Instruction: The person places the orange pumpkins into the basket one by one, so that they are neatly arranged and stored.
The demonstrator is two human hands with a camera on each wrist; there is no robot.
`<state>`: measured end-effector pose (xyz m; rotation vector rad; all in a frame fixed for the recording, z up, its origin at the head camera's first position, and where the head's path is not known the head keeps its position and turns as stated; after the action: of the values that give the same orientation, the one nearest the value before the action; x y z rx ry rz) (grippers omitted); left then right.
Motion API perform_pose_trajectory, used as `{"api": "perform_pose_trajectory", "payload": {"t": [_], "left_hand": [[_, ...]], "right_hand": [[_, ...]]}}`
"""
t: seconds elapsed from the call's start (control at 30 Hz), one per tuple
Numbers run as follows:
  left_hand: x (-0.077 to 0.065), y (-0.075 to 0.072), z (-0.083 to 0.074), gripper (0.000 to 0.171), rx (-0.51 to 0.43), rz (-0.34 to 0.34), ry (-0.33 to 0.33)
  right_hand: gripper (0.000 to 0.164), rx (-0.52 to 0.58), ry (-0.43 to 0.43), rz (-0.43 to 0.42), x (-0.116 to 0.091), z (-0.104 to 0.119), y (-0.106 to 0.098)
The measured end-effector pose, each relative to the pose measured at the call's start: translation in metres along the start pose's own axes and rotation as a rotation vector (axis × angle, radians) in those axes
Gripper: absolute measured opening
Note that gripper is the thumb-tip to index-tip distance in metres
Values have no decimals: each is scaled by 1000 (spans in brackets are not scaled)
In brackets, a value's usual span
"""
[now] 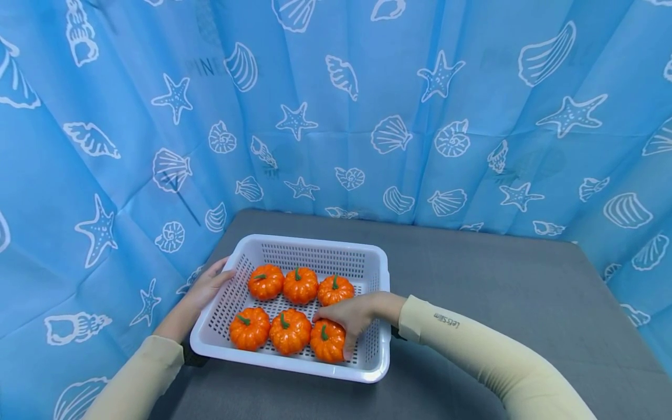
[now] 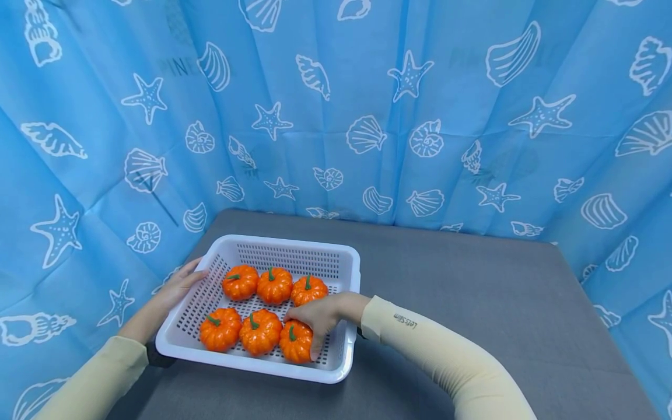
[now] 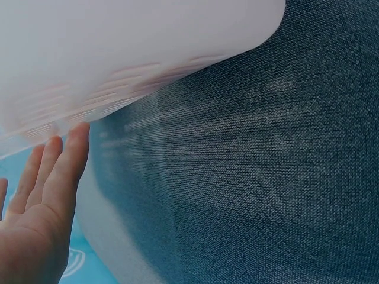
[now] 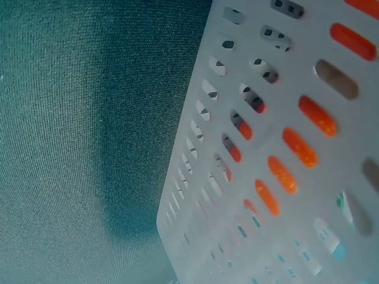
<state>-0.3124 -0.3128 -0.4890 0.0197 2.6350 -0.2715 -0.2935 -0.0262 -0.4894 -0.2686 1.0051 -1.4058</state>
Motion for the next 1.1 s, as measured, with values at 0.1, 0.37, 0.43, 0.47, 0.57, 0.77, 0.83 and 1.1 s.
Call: {"api": "perform_pose_trajectory", "payload": {"t": [0.1,0.37,0.43,0.47,0.57,0.77,0.83,1.1], "left_hand": [[0,0,0,68,-1,-1,3],[-2,1,-1,70,6,-1,14],[-3,1,-2,70,10,-6,14],[-3,1,-2,70,11,-8,11],[-3,1,-2,68,11,-6,3],[0,1,-3,67,7,3,-12],[0,1,-3,68,13,-2,-11],[0,0,-1,71,34,-13,17]], "right_hand": [[90,8,-7,-1,1,0,0],[96,23,34,26,0,1,2],[96,21,39,31,1,-1,3],[96,23,42,32,1,-2,3],[95,33,49,30,1,-3,4],[95,35,69,16,-2,0,3],[97,35,73,14,-3,1,3],[100,35,46,11,-3,3,1]]}}
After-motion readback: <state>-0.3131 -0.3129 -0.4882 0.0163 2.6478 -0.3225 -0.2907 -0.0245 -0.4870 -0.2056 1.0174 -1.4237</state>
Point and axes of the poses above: each hand's wrist, its own x-axis towards the middle knuckle, its own y-axis out of the palm, z = x × y, the point moved 8 cm from there along x, towards the middle knuckle, and after that the axes turned 10 degrees about -y, right-handed, at the moved point
